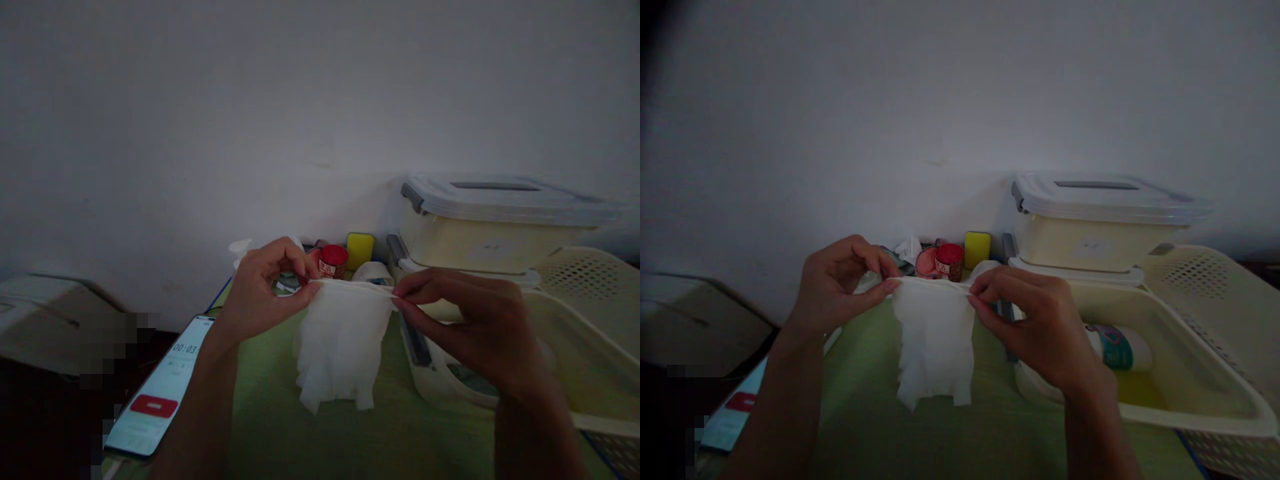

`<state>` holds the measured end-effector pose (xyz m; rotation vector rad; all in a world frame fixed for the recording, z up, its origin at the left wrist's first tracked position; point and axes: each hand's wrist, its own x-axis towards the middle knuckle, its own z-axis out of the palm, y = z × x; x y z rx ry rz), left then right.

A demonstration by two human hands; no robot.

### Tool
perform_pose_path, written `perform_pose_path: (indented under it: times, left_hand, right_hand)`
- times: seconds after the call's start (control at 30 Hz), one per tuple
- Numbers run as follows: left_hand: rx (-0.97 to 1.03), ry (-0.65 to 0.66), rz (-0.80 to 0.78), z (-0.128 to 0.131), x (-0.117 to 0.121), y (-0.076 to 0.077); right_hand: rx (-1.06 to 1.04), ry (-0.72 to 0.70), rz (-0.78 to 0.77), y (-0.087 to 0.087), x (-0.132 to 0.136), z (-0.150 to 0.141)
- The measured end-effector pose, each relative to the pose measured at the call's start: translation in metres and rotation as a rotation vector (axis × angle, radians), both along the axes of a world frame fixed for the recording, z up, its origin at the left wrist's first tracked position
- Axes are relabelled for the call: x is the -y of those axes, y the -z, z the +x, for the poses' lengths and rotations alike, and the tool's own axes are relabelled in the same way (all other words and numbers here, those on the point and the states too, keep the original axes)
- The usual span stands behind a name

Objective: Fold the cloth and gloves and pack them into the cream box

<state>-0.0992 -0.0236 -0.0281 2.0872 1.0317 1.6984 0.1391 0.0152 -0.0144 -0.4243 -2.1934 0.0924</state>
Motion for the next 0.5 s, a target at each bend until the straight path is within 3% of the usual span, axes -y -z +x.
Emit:
perform_pose_path:
  times: [0.2,0.5]
  left_hand:
    - [-0.203,-0.125,0.107,-0.001,0.001,-0.006]
    - [-0.213,-0.214,0.166,-0.002,0.009,-0.008]
  right_hand:
    - [0.034,0.124,0.056,0.004,0.001,-0.001]
    - [0.087,0.175,0.075,-0.002,0.009,-0.01]
